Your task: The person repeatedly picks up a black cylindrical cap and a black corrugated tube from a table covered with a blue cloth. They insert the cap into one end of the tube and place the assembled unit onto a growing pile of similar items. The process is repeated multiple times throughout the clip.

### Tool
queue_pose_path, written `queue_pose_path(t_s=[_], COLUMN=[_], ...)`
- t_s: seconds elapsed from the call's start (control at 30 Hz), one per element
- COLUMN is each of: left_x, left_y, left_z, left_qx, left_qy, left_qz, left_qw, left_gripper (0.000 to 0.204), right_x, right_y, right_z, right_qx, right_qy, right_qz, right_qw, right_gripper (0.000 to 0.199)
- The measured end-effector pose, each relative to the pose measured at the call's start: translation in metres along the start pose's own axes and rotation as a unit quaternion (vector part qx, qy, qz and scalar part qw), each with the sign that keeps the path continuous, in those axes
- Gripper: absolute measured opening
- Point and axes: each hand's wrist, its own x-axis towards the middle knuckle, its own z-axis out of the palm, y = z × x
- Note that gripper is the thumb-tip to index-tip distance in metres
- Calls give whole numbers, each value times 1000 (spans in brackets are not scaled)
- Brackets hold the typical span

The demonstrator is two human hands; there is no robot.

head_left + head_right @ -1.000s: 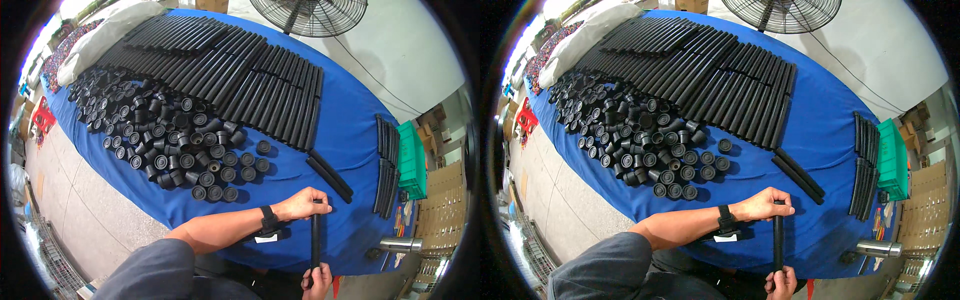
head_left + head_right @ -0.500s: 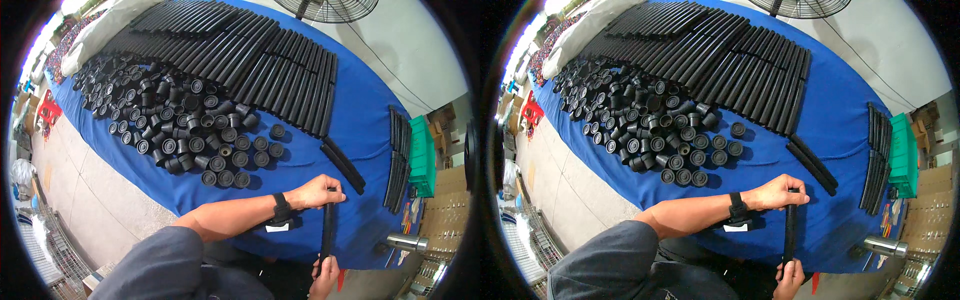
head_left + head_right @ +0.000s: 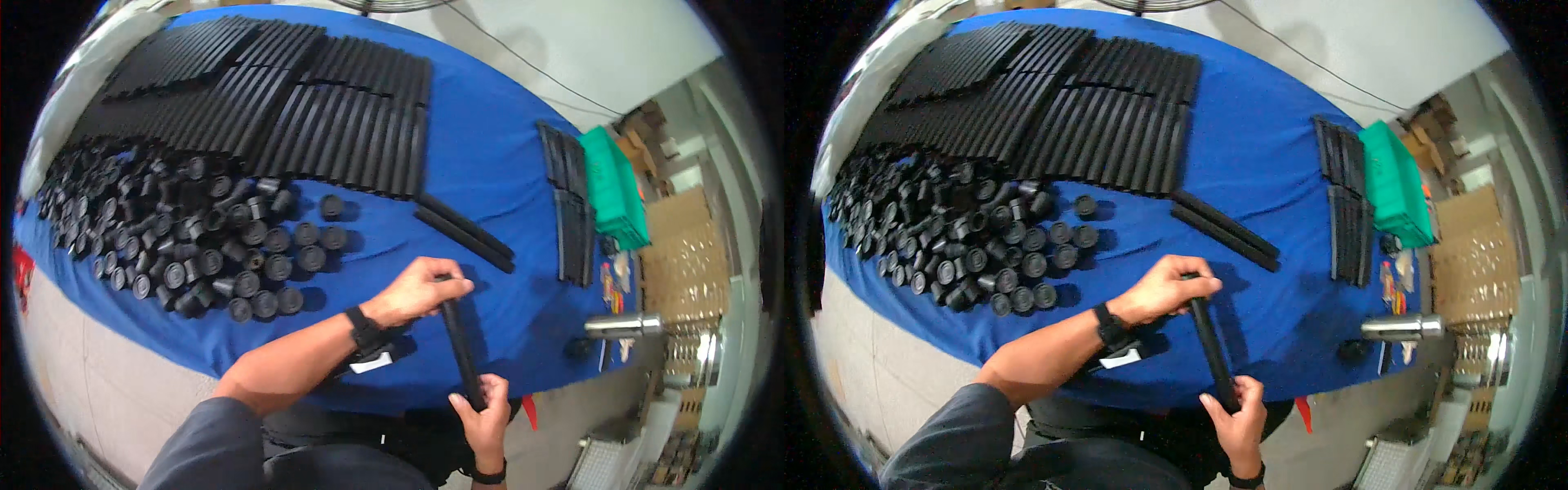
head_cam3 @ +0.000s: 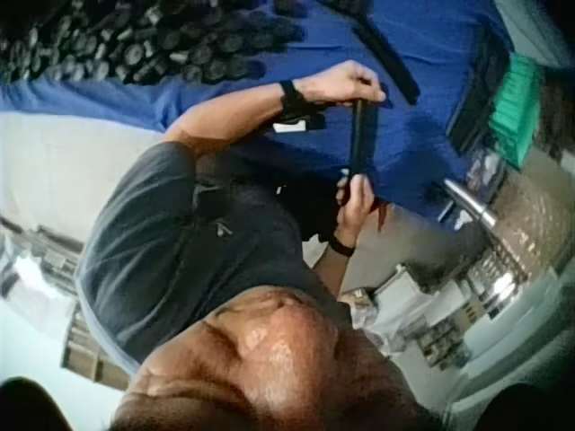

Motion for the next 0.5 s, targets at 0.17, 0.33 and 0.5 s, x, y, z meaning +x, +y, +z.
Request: queue_pose_path(t_s=[0.17,0.33,0.5], left_x=[-3,0,-3], left_y=[8,1,3], left_z=[3,4,-1], left_qx=[-3,-12,-22], left_qy=[-3,-10,-15], left_qz=[-15,-2,4], left_qw=[1000,1000,1000], left_gripper=[23,24,24], right_x=[3,5,9], right_y=[-25,-17,-33], right_z=[-9,4,-13], right_qx=[156,8,189], right_qy=[-73,17,-100], right_qz=[137,-47,164], right_qw=[976,999,963], right_gripper=[23,26,28])
